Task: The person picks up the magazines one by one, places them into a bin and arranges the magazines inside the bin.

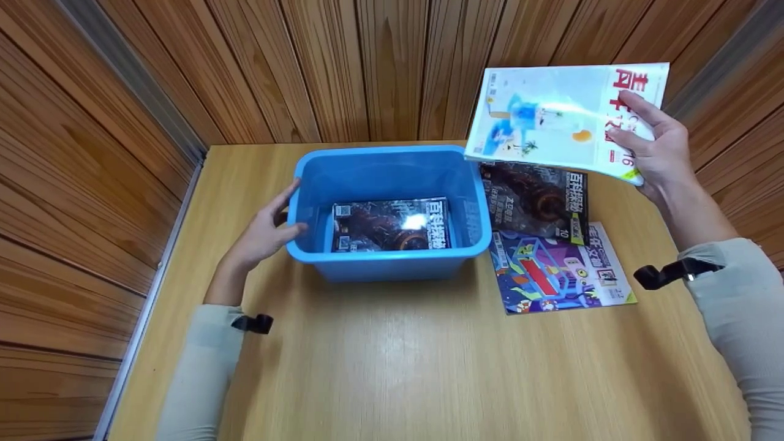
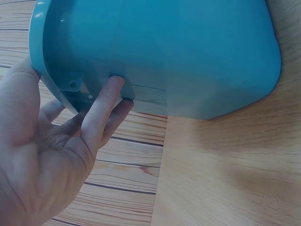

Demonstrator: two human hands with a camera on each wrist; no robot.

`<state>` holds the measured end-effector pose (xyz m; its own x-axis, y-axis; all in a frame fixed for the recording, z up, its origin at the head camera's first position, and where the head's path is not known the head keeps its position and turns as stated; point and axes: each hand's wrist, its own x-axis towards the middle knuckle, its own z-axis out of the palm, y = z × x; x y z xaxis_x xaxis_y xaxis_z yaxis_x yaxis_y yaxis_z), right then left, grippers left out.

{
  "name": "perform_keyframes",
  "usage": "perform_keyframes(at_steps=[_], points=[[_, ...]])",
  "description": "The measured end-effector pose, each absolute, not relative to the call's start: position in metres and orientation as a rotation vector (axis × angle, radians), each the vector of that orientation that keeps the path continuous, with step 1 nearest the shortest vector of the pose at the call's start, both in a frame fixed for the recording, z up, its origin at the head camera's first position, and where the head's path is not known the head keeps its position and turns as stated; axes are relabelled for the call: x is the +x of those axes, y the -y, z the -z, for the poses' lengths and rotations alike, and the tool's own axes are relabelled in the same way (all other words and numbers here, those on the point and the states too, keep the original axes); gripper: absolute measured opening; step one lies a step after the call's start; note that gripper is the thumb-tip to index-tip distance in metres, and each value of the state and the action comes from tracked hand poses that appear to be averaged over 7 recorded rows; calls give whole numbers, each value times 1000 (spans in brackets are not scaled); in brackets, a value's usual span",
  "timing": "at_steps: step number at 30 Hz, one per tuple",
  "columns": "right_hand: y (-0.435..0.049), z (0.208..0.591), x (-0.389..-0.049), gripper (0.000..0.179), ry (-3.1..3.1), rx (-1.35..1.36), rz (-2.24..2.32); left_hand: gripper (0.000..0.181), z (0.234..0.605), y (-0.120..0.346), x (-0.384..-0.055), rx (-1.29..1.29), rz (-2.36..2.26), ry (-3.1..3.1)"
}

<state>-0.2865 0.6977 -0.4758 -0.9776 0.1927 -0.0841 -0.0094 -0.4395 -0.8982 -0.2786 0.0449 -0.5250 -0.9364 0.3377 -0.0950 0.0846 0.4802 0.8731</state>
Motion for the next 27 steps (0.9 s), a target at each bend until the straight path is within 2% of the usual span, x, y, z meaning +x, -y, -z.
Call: perform_keyframes(at_steps=[27], points=[[-645, 465, -279, 75, 1906, -207, -2390, 90, 523, -47, -276, 371, -1446, -2474]])
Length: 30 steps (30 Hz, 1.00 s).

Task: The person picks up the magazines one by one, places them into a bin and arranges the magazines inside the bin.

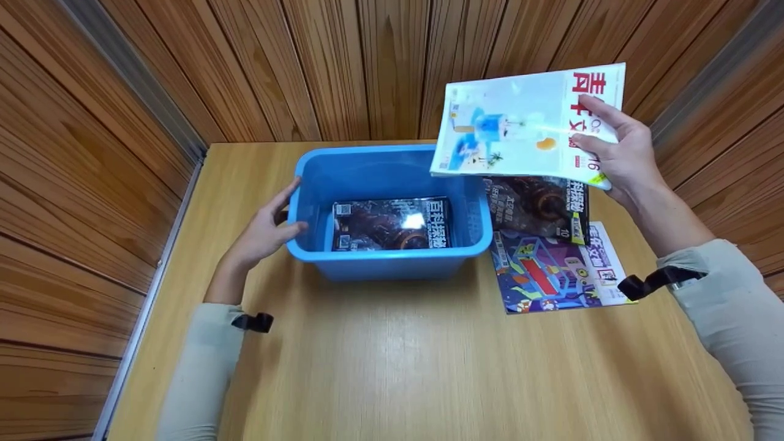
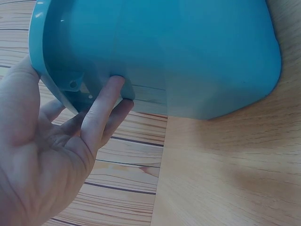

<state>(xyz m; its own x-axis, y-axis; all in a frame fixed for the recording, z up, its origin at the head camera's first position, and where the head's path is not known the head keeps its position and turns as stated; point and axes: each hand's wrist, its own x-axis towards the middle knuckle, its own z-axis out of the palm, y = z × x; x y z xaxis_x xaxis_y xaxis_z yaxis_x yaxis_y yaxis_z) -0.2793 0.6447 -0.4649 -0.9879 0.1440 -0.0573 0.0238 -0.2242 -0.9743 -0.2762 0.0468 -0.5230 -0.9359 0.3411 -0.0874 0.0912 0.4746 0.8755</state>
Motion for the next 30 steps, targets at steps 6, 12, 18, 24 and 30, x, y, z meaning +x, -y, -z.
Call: perform_keyframes(at_steps=[6, 12, 18, 24, 30], points=[[-628, 466, -273, 71, 1933, -177, -2359, 90, 522, -48, -277, 365, -1434, -2483], [-608, 464, -269, 64, 2008, -109, -2272, 89, 524, -47, -278, 354, -1432, -2481], [-590, 460, -270, 60, 2017, -50, -2268, 89, 525, -46, -280, 365, -1445, -2478], [-576, 459, -268, 59, 2063, -30, -2268, 91, 524, -47, -281, 374, -1445, -2470], [-562, 457, -267, 59, 2130, -19, -2255, 90, 524, -45, -281, 363, -1450, -2463]])
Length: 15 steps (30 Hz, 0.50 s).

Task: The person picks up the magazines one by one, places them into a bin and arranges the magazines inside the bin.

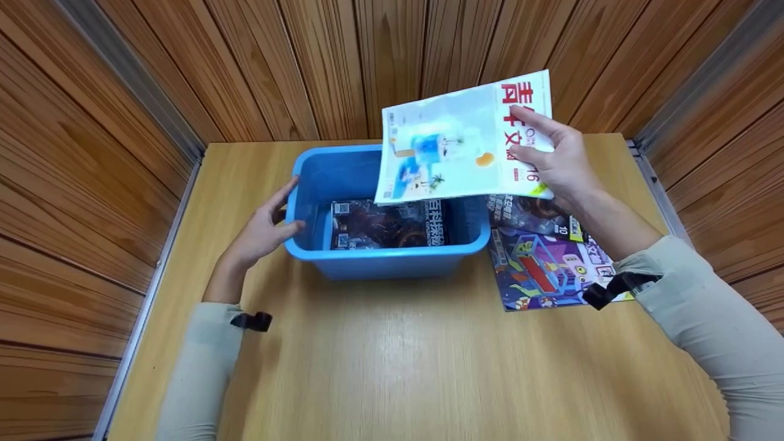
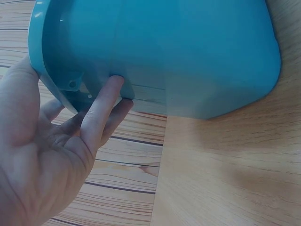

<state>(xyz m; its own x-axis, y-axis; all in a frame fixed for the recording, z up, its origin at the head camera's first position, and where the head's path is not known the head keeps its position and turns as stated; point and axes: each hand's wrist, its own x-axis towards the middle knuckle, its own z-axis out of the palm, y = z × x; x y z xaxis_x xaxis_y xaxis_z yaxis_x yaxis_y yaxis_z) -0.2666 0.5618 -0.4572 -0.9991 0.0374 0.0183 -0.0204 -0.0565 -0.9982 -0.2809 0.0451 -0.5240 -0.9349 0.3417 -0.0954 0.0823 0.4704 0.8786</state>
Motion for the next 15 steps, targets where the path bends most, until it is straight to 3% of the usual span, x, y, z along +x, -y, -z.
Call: perform_keyframes(at_steps=[15], points=[[-563, 457, -268, 59, 2170, -13, -2268, 90, 520, -82, -302, 467, -1419, -2502]])
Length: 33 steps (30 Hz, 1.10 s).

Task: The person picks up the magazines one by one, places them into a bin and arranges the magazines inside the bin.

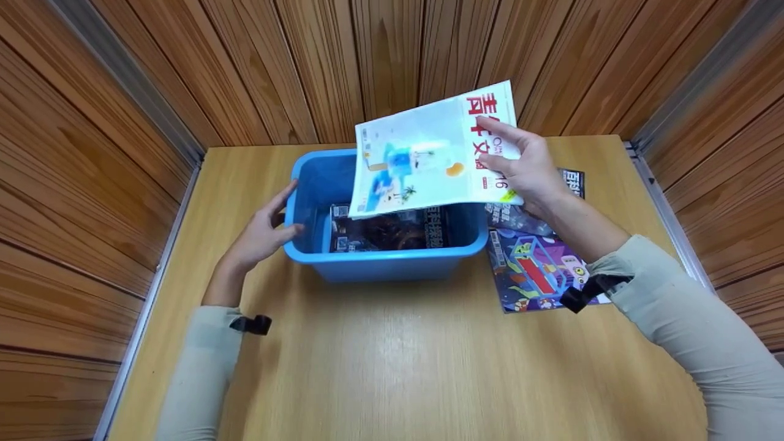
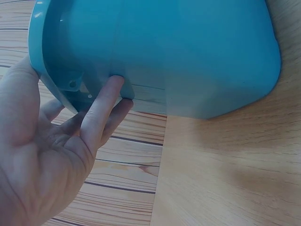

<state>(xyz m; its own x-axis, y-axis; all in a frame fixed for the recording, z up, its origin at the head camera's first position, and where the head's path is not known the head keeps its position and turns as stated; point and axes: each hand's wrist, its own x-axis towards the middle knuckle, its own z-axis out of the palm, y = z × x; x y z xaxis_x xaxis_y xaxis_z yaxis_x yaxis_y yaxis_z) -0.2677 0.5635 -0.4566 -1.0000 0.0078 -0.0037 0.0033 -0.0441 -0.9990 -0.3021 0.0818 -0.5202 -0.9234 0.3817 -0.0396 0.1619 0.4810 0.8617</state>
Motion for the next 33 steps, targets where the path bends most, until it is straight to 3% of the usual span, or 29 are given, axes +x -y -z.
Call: perform_keyframes(at_steps=[33], points=[[-523, 463, -266, 62, 2434, -136, -2243, 90, 519, -87, -298, 477, -1426, -2501]])
